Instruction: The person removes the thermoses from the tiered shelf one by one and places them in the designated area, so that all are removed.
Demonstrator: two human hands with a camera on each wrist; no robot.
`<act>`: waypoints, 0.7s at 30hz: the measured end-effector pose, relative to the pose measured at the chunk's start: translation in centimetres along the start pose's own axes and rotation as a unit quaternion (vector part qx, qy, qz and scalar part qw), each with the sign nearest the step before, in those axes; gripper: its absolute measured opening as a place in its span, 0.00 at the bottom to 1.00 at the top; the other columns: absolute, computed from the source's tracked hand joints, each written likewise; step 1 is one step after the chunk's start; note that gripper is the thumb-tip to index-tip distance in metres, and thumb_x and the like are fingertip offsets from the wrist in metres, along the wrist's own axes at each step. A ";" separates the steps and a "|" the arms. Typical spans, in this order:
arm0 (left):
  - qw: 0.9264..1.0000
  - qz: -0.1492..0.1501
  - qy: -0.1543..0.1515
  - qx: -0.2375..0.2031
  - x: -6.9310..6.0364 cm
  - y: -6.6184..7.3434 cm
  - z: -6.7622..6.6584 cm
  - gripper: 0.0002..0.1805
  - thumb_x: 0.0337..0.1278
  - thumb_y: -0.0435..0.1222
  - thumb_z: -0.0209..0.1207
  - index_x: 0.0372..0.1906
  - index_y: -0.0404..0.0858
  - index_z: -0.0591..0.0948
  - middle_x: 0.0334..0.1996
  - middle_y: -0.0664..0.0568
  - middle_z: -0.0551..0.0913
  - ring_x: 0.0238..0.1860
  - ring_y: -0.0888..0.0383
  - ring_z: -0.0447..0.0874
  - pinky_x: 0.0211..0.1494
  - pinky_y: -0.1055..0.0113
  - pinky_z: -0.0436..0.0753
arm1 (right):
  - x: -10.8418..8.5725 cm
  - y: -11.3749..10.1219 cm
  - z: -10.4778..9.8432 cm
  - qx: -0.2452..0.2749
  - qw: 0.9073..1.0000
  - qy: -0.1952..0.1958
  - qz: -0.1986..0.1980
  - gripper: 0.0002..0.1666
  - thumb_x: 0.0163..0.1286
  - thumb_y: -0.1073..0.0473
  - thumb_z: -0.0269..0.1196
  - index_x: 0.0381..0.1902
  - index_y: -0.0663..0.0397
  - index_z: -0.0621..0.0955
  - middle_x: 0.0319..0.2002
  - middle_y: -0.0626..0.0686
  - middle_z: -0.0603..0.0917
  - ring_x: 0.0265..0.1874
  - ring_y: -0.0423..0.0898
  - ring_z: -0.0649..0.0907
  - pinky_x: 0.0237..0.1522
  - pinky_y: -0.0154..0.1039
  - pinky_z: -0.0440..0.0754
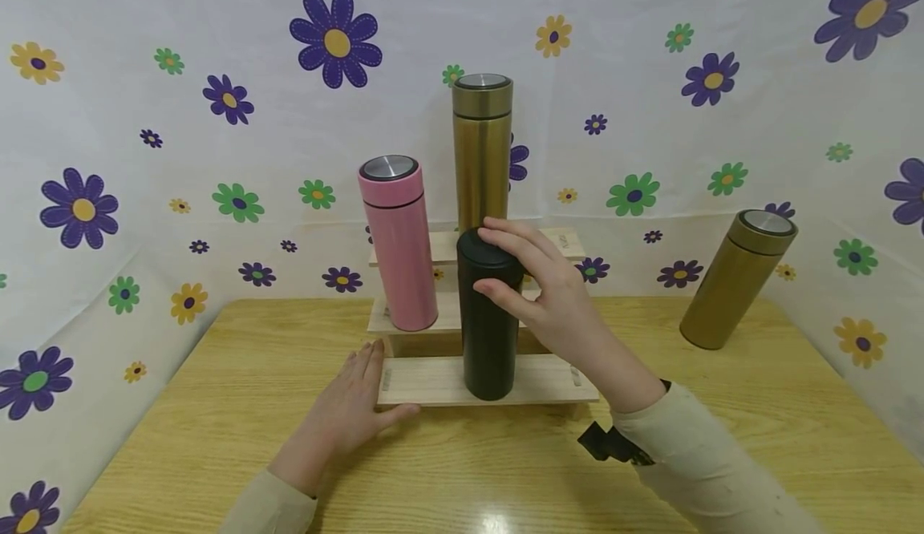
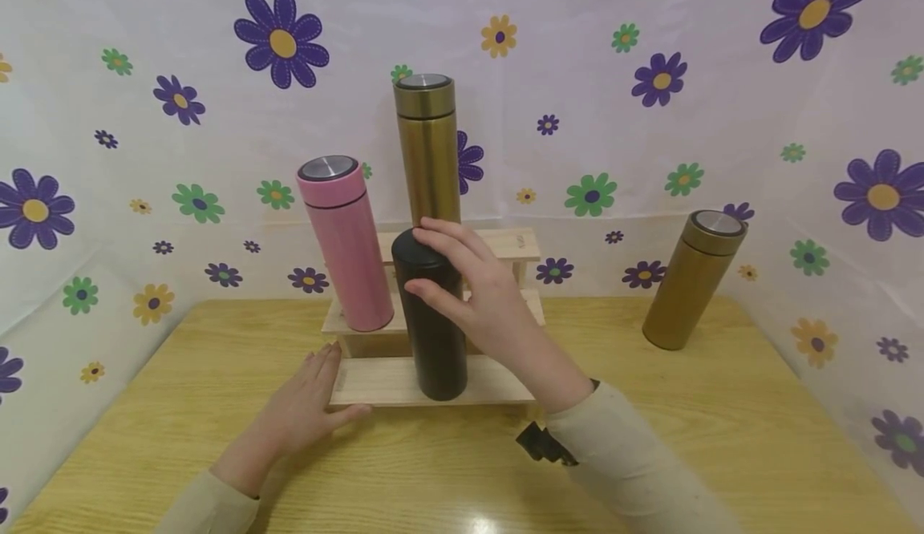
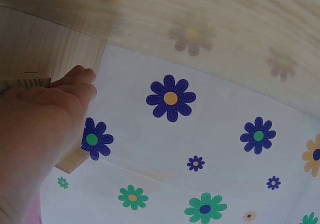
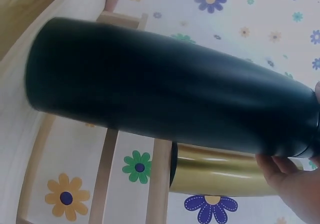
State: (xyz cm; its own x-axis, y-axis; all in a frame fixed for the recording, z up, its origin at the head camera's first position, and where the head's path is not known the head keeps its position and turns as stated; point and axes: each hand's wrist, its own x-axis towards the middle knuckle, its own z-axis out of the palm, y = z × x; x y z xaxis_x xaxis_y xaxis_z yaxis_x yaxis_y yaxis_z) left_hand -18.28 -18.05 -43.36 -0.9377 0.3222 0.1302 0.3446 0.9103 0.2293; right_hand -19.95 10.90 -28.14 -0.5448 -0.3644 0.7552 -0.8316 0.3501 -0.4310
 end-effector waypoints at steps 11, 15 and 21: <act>1.000 -0.004 -0.005 0.001 0.1 0.0 0.0 0.63 0.49 0.73 0.48 0.73 0.26 0.49 0.72 0.33 0.52 0.72 0.38 0.50 0.72 0.48 0.56 | -0.1 0.1 0.0 -0.012 0.999 0.027 -0.029 0.30 0.62 0.55 0.68 0.62 0.53 0.75 0.64 0.50 0.72 0.62 0.46 0.72 0.58 0.43 0.77; 1.000 -0.002 -0.003 0.003 0.0 0.0 0.0 0.62 0.50 0.73 0.48 0.73 0.26 0.50 0.72 0.33 0.52 0.72 0.39 0.50 0.72 0.49 0.54 | -0.4 0.1 -0.4 -0.032 0.997 0.046 -0.045 0.31 0.65 0.44 0.62 0.61 0.55 0.77 0.63 0.51 0.74 0.61 0.47 0.73 0.59 0.42 0.76; 1.000 0.000 -0.002 0.003 0.0 0.0 0.0 0.63 0.49 0.74 0.46 0.73 0.25 0.50 0.72 0.33 0.51 0.72 0.39 0.49 0.73 0.50 0.53 | -0.9 0.0 -1.8 -0.039 0.995 0.082 -0.052 0.32 0.64 0.42 0.62 0.57 0.59 0.80 0.59 0.53 0.78 0.58 0.49 0.76 0.57 0.36 0.76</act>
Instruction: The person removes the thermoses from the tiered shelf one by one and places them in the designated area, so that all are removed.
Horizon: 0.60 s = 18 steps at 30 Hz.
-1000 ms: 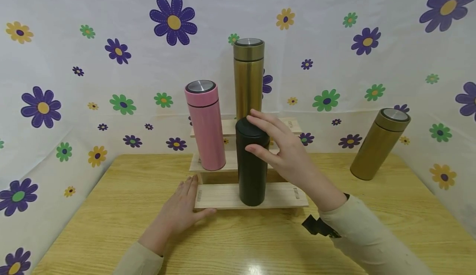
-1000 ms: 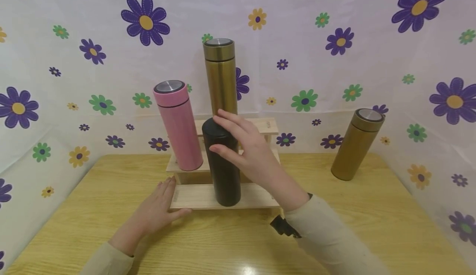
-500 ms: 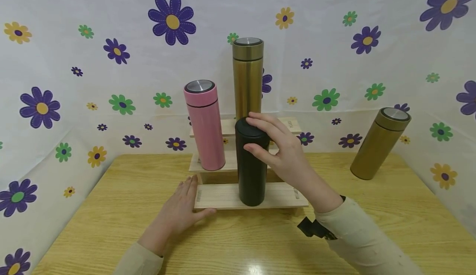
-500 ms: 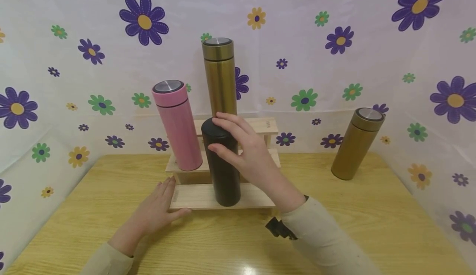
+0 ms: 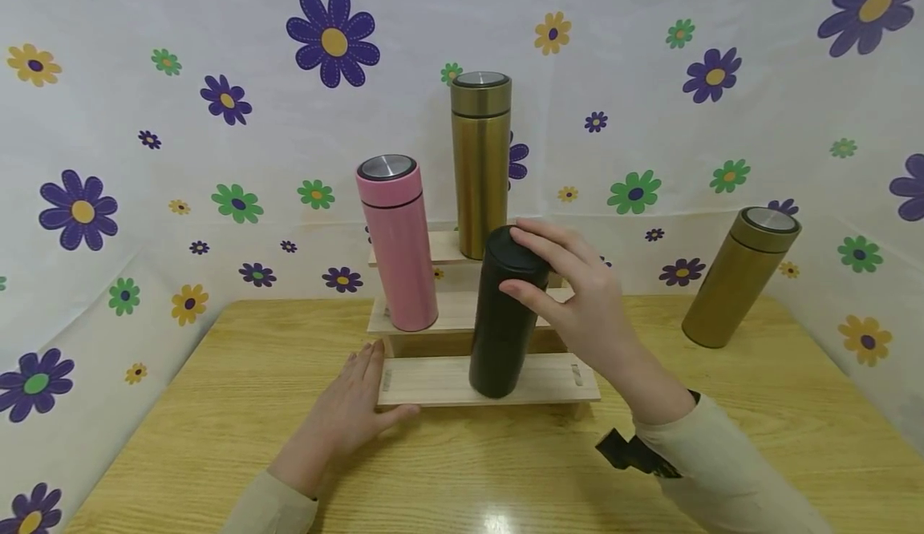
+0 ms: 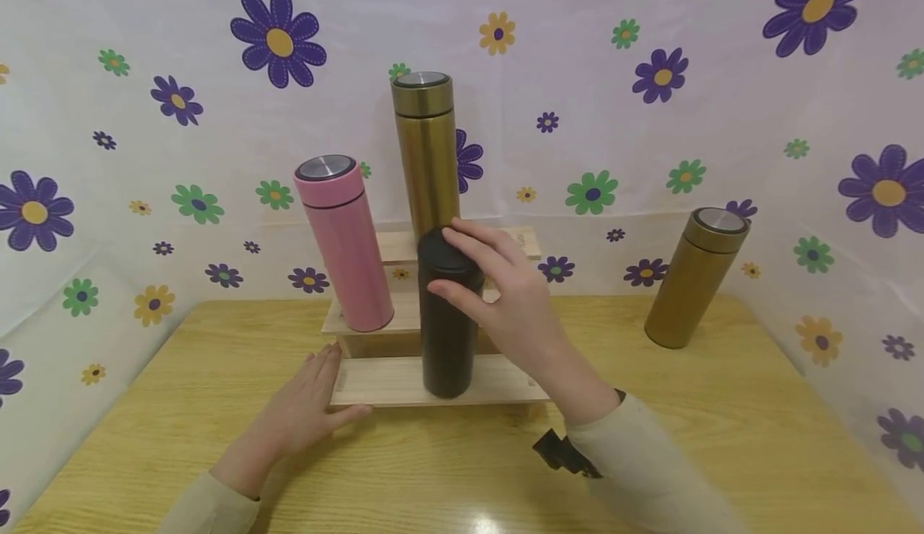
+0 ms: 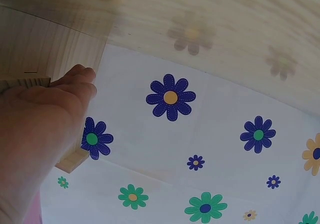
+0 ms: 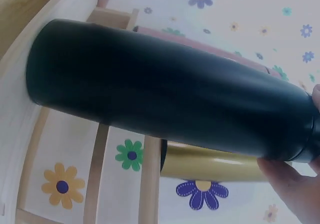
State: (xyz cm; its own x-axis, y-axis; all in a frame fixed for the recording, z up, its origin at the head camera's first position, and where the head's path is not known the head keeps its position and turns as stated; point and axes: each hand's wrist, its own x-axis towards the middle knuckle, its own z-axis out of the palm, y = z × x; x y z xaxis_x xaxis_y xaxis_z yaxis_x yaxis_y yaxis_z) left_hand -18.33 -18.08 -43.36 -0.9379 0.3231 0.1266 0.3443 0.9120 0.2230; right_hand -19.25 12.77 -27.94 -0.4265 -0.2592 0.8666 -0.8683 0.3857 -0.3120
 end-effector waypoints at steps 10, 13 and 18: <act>1.000 0.002 -0.003 0.004 0.1 0.0 0.0 0.65 0.48 0.76 0.43 0.73 0.25 0.49 0.72 0.32 0.51 0.72 0.39 0.49 0.73 0.50 0.52 | -0.8 0.5 -3.9 -0.041 0.998 0.044 0.023 0.35 0.60 0.38 0.64 0.54 0.59 0.82 0.55 0.53 0.81 0.55 0.49 0.79 0.53 0.28 0.76; 1.000 0.002 -0.002 0.004 0.1 0.0 0.0 0.64 0.48 0.75 0.44 0.72 0.25 0.49 0.72 0.32 0.51 0.72 0.39 0.50 0.73 0.50 0.52 | -1.0 0.8 -5.4 -0.087 0.994 0.060 0.035 0.35 0.59 0.36 0.64 0.53 0.57 0.83 0.54 0.51 0.82 0.54 0.48 0.79 0.51 0.24 0.75; 1.000 0.004 0.001 0.003 0.1 0.0 0.0 0.64 0.49 0.74 0.47 0.72 0.25 0.49 0.71 0.31 0.52 0.72 0.39 0.50 0.73 0.50 0.53 | -0.9 1.7 -7.6 -0.138 0.986 0.080 0.056 0.33 0.58 0.40 0.67 0.53 0.56 0.83 0.53 0.51 0.82 0.51 0.47 0.80 0.36 0.20 0.70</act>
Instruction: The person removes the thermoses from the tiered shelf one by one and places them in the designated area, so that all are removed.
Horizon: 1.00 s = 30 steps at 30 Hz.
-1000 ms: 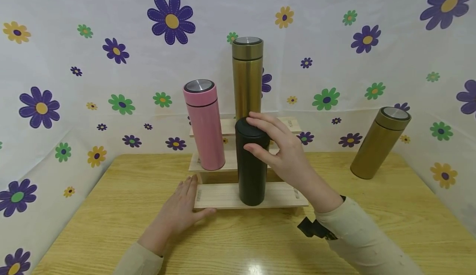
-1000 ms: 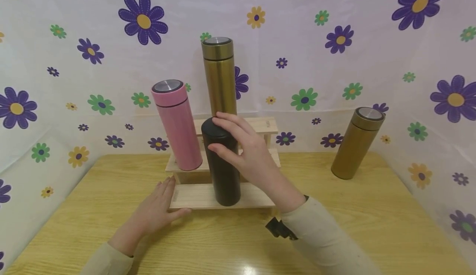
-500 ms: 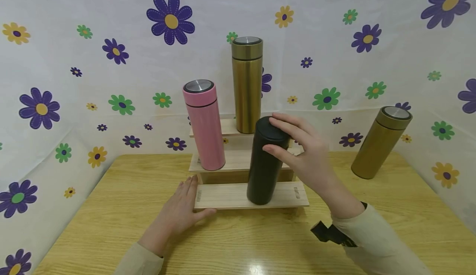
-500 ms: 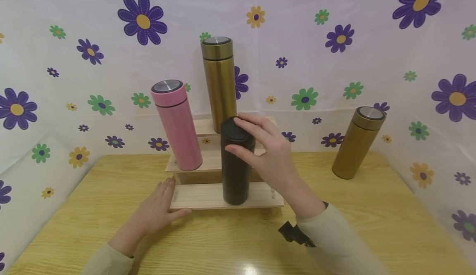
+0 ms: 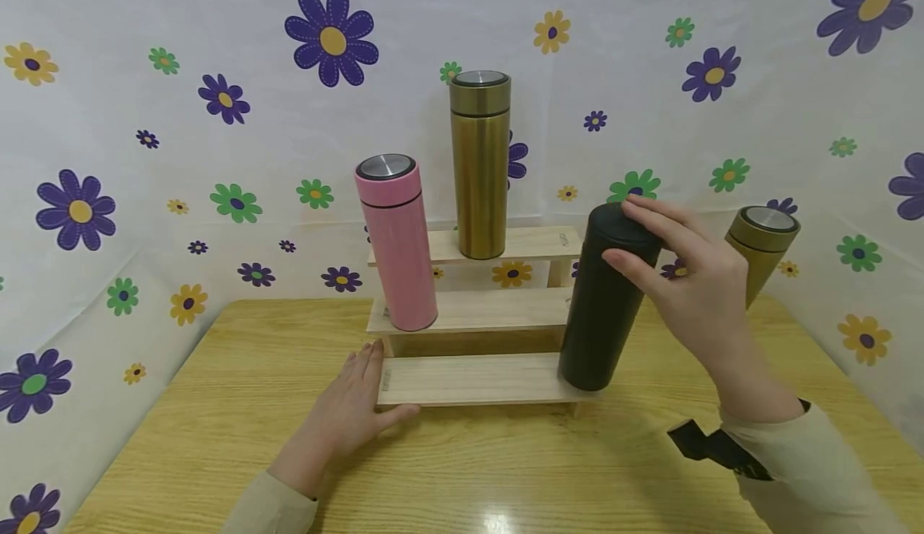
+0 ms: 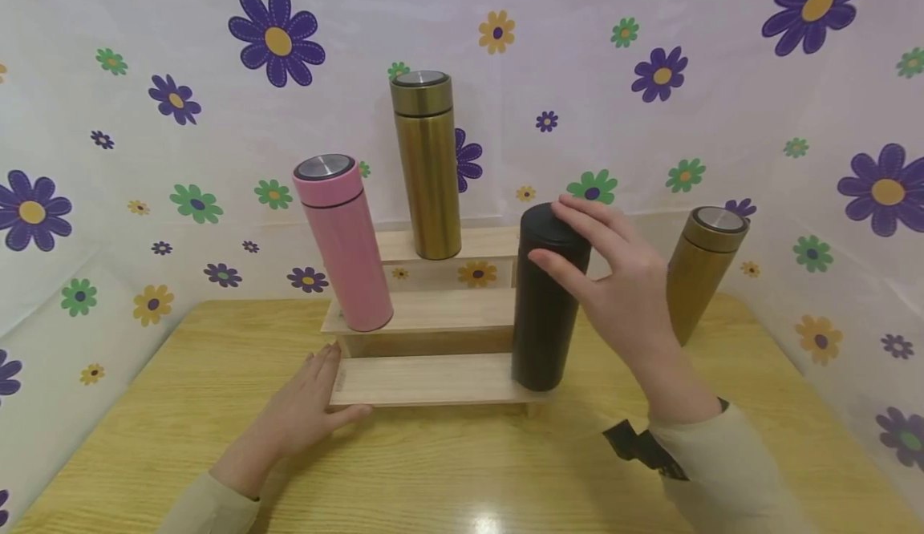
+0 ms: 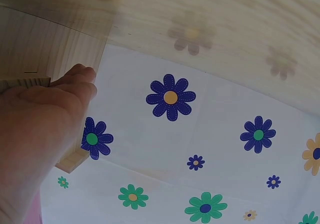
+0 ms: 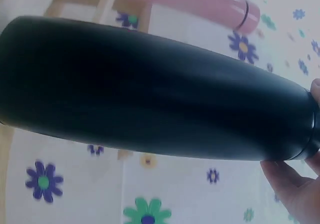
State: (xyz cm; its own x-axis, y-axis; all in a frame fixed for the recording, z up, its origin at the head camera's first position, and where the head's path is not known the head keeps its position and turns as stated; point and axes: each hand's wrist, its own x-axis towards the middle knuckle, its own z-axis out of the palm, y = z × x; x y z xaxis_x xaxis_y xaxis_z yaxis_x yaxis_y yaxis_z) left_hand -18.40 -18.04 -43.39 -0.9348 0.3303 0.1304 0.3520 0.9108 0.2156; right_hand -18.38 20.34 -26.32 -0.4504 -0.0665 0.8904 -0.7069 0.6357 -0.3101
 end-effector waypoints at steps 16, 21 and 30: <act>1.000 -0.002 -0.002 -0.002 -0.2 -0.1 0.2 0.64 0.49 0.75 0.44 0.73 0.26 0.49 0.73 0.35 0.51 0.72 0.41 0.49 0.74 0.52 0.50 | -0.3 6.7 -0.9 -0.076 0.993 -0.010 0.086 0.31 0.53 0.60 0.74 0.57 0.57 0.80 0.56 0.53 0.80 0.58 0.52 0.76 0.57 0.19 0.66; 1.000 -0.004 -0.004 -0.004 -0.2 0.0 0.1 0.63 0.49 0.74 0.45 0.73 0.26 0.49 0.73 0.35 0.51 0.72 0.41 0.49 0.74 0.52 0.51 | -0.8 9.2 -0.1 -0.092 0.990 -0.006 0.108 0.31 0.54 0.58 0.73 0.57 0.59 0.80 0.56 0.55 0.80 0.60 0.52 0.75 0.60 0.26 0.68; 1.000 -0.005 -0.005 -0.008 -0.2 0.1 -0.1 0.63 0.50 0.73 0.48 0.73 0.25 0.49 0.73 0.35 0.51 0.72 0.41 0.49 0.73 0.51 0.52 | -1.2 12.1 0.9 -0.091 0.982 0.000 0.163 0.31 0.59 0.53 0.70 0.59 0.59 0.78 0.60 0.54 0.78 0.62 0.49 0.73 0.59 0.21 0.65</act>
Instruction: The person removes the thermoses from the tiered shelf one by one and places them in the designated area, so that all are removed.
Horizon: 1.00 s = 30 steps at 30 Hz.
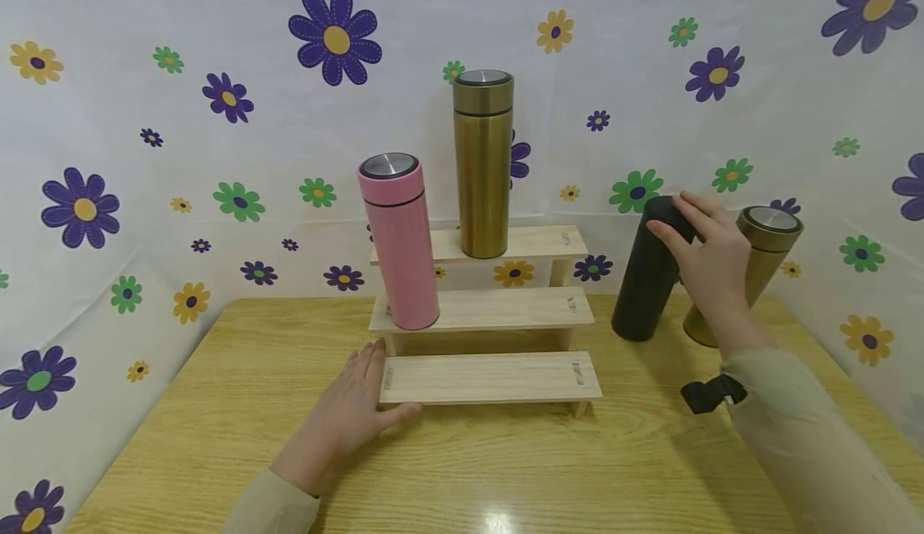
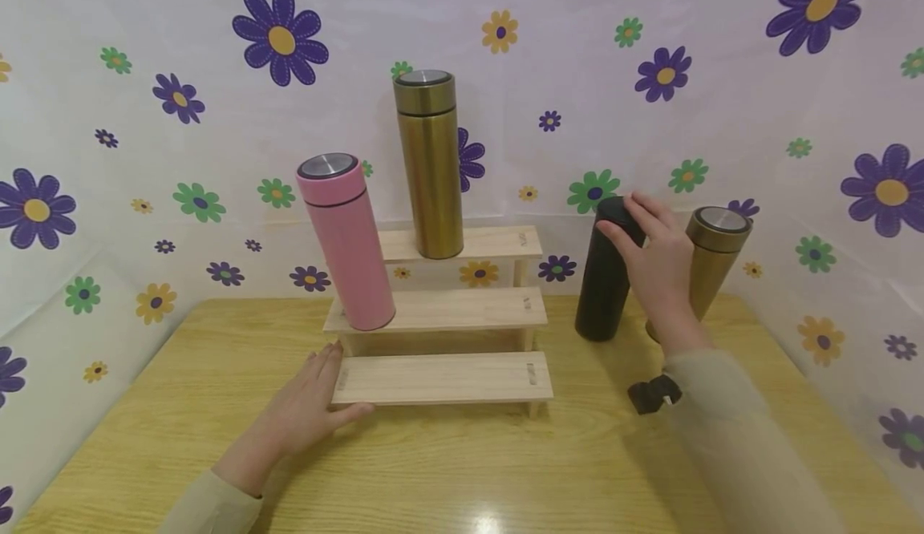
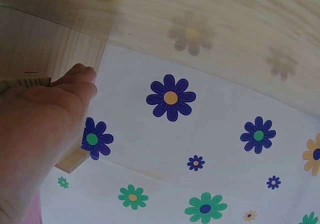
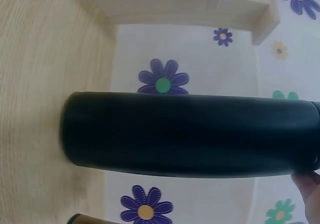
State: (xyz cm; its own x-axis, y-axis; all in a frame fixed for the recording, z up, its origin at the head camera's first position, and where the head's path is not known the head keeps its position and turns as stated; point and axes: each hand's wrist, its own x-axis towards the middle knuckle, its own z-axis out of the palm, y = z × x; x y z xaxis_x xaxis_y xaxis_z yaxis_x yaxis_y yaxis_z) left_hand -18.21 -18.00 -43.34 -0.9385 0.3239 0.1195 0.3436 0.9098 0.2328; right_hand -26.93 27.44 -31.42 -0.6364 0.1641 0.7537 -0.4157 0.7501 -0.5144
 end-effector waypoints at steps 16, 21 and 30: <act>1.000 0.004 0.005 0.003 0.2 0.0 0.1 0.64 0.49 0.75 0.45 0.73 0.25 0.49 0.73 0.35 0.51 0.72 0.41 0.50 0.73 0.51 0.51 | -0.3 1.3 0.6 -0.030 0.999 -0.016 0.000 0.33 0.64 0.50 0.66 0.63 0.59 0.74 0.64 0.56 0.73 0.65 0.53 0.69 0.66 0.47 0.66; 1.000 0.000 0.003 0.001 0.2 -0.1 0.2 0.63 0.49 0.73 0.47 0.73 0.26 0.48 0.73 0.35 0.50 0.72 0.42 0.49 0.74 0.52 0.50 | -0.5 1.6 1.3 -0.008 1.000 0.009 -0.010 0.31 0.63 0.53 0.67 0.62 0.59 0.76 0.64 0.55 0.74 0.65 0.50 0.69 0.67 0.41 0.65; 1.000 0.001 0.004 0.001 0.1 -0.1 0.2 0.63 0.49 0.73 0.47 0.73 0.25 0.49 0.72 0.34 0.51 0.72 0.41 0.49 0.74 0.51 0.50 | -0.7 2.0 1.9 0.008 0.999 0.044 -0.009 0.30 0.62 0.54 0.68 0.60 0.58 0.77 0.62 0.51 0.75 0.64 0.45 0.70 0.66 0.36 0.66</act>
State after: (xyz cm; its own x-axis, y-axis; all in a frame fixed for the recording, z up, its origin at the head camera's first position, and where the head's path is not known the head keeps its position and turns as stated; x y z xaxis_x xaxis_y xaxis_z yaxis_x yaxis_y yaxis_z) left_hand -18.35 -18.02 -43.57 -0.9374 0.3237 0.1285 0.3457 0.9096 0.2307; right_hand -28.58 27.57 -33.71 -0.5702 0.2070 0.7950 -0.4368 0.7432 -0.5068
